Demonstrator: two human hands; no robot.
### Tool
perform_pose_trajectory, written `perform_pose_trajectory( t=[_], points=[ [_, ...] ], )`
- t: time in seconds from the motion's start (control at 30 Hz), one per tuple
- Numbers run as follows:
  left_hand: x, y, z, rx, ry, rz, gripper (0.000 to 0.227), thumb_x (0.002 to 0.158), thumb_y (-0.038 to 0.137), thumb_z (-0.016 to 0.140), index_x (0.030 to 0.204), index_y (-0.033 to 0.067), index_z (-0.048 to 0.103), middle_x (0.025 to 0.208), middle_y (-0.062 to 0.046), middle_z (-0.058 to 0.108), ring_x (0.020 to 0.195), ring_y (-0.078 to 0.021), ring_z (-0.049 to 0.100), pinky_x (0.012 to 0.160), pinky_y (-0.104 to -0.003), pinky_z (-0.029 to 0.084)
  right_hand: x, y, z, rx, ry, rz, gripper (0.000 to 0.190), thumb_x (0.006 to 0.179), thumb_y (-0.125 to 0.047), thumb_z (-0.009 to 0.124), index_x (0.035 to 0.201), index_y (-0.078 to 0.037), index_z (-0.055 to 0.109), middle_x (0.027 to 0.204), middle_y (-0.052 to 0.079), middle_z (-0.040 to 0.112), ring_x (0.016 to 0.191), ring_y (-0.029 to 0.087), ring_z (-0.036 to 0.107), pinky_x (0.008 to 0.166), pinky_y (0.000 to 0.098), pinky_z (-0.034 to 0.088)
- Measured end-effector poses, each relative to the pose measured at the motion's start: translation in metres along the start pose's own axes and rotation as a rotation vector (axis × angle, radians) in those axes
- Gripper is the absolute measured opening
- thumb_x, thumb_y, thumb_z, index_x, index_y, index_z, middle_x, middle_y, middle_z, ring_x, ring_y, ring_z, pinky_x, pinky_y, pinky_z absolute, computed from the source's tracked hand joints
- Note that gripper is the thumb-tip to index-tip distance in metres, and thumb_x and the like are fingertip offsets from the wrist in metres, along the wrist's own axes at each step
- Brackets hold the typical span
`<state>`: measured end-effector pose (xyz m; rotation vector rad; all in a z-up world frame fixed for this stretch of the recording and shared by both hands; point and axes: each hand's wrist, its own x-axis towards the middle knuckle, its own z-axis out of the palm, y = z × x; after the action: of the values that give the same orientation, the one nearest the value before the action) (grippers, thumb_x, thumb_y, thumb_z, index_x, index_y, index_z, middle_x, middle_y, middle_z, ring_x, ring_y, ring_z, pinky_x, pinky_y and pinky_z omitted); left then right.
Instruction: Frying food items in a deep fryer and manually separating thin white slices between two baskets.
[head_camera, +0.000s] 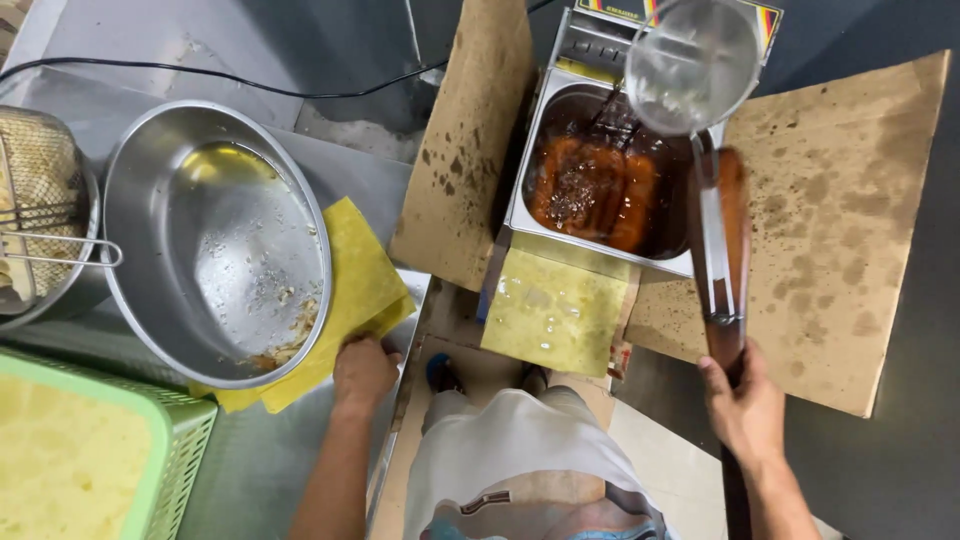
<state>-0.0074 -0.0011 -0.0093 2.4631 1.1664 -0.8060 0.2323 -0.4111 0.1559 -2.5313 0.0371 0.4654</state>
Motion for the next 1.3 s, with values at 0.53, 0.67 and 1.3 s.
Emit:
perform_pose_trajectory(
  t=[0.53,0.67,1.3],
  points=[
    [-0.053,-0.043,-0.025,-0.635,0.042,0.145,0.066,0.090,0.048,0.066,0.143,0.0113,0.057,0.120,-0.009,0.074,0.110,-0.0280,0.070,0.093,-0.038,0.051,-0.008,0.007,0.027,-0.049,0.044,0.075,0.056,0.092,-0.037,0.067,0.143,-0.013,0.061,0.104,0.015,0.074,0.093,0.026,0.066,0.084,0.0404,0.049],
    [-0.083,-0.043,-0.052,-1.252,-0.117,-0.167,0.064,0.085,0.029,0.075,0.143,0.0080,0.061,0.141,-0.006,0.066,0.130,-0.0150,0.062,0.110,-0.030,0.045,-0.020,-0.028,0.008,0.244,0.073,-0.002,0.035,0.100,-0.020,0.065,0.132,-0.007,0.057,0.075,0.009,0.052,0.057,0.019,0.048,0.051,0.0362,0.044],
    [-0.078,-0.087,-0.007,-1.785,-0.009,-0.216,0.044,0.091,0.010,0.068,0.132,-0.0052,0.061,0.121,-0.024,0.071,0.108,-0.0304,0.070,0.097,-0.040,0.058,0.021,-0.031,-0.024,-1.000,-0.040,0.121,0.067,0.109,-0.029,0.042,0.171,-0.020,0.020,0.104,0.017,0.079,0.084,0.040,0.078,0.065,0.0488,0.062]
  ],
)
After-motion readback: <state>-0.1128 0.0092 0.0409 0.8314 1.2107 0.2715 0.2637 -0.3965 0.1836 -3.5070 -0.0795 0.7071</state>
